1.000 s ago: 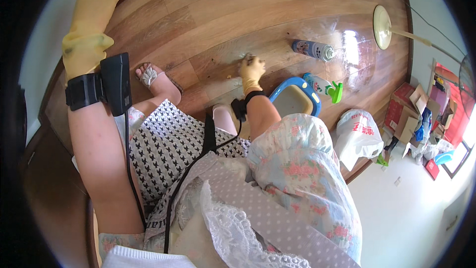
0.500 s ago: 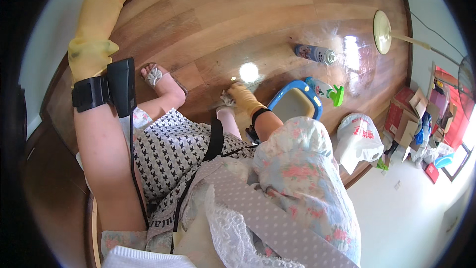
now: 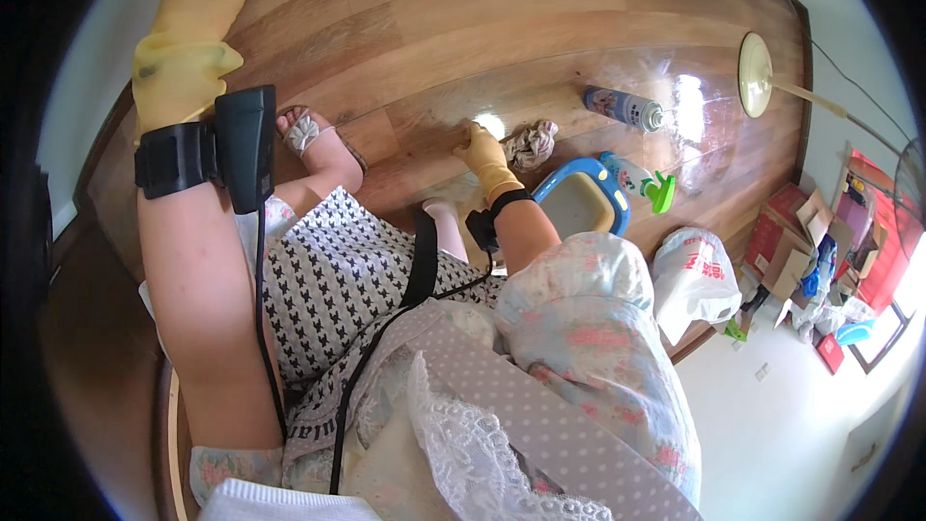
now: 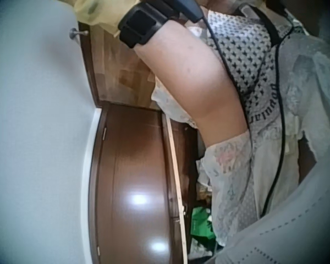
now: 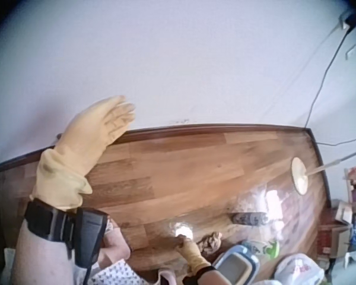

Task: Clean the wood floor using spray and a rag.

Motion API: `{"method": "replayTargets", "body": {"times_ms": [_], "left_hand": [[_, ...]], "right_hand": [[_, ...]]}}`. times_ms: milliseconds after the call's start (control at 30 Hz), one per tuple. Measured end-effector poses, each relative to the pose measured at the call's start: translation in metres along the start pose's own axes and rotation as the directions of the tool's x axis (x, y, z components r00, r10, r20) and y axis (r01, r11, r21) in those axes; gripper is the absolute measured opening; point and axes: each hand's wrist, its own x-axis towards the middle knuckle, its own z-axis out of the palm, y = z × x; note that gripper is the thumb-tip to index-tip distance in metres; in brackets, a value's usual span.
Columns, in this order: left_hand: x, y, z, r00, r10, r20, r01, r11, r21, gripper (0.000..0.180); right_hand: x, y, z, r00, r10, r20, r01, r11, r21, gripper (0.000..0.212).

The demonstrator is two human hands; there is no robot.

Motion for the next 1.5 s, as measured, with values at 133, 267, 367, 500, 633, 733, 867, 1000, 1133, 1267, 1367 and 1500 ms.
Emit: {"method": "replayTargets", "body": {"times_ms": [133, 267, 367, 500, 633, 733, 867, 1000, 1133, 1267, 1367, 1500], "left_hand": [[0.000, -0.012, 0.034, 0.999, -0.029, -0.032, 0.033, 0.991, 0.133, 0.046], [0.004, -0.004, 0.009, 0.994, -0.085, -0.068, 0.091, 0.992, 0.092, 0.046], [-0.006, -0.007, 0.024, 0.995, -0.024, -0.095, 0.036, 0.991, 0.129, 0.047], [-0.003, -0.006, 0.021, 0.995, -0.017, -0.096, 0.031, 0.989, 0.144, 0.047], [-0.003, -0.005, 0.023, 0.997, -0.052, -0.065, 0.059, 0.991, 0.118, 0.047], [-0.007, -0.002, 0.030, 0.996, -0.029, -0.080, 0.041, 0.987, 0.153, 0.047], [-0.010, -0.002, 0.027, 0.996, -0.028, -0.087, 0.042, 0.986, 0.158, 0.047], [0.000, -0.009, 0.011, 0.996, -0.020, -0.090, 0.036, 0.985, 0.171, 0.048], [0.024, -0.023, -0.039, 0.983, -0.170, 0.068, 0.178, 0.976, -0.129, 0.049], [-0.009, 0.000, 0.024, 0.994, -0.062, -0.092, 0.078, 0.980, 0.182, 0.049], [-0.009, 0.000, 0.031, 0.996, -0.063, -0.064, 0.073, 0.984, 0.164, 0.049], [0.002, 0.002, 0.011, 0.971, -0.220, 0.092, 0.227, 0.971, -0.075, 0.050]], "right_hand": [[-0.003, 0.012, -0.004, 0.992, 0.125, -0.009, -0.125, 0.991, 0.052, 0.040], [0.008, 0.007, -0.007, 0.995, 0.052, 0.081, -0.059, 0.994, 0.093, 0.035], [0.007, 0.012, -0.012, 0.979, 0.127, 0.156, -0.149, 0.979, 0.137, 0.034], [0.009, 0.019, -0.007, 0.996, 0.029, 0.088, -0.046, 0.980, 0.195, 0.036], [0.009, 0.017, -0.006, 0.998, -0.033, 0.057, 0.026, 0.992, 0.120, 0.042], [0.014, 0.023, -0.008, 0.975, 0.124, 0.182, -0.145, 0.984, 0.103, 0.047], [0.007, 0.006, -0.014, 0.991, -0.008, 0.130, 0.002, 0.999, 0.050, 0.046], [0.014, 0.017, -0.009, 0.992, 0.009, 0.126, -0.008, 1.000, -0.005, 0.049], [0.023, 0.029, -0.003, 0.993, 0.004, 0.119, -0.005, 1.000, 0.012, 0.040], [0.011, 0.009, -0.011, 0.989, -0.068, 0.132, 0.072, 0.997, -0.027, 0.039], [0.015, 0.017, -0.007, 0.995, -0.076, 0.060, 0.080, 0.994, -0.075, 0.044], [0.020, 0.023, -0.003, 0.989, -0.031, 0.144, 0.038, 0.998, -0.047, 0.048]]}}
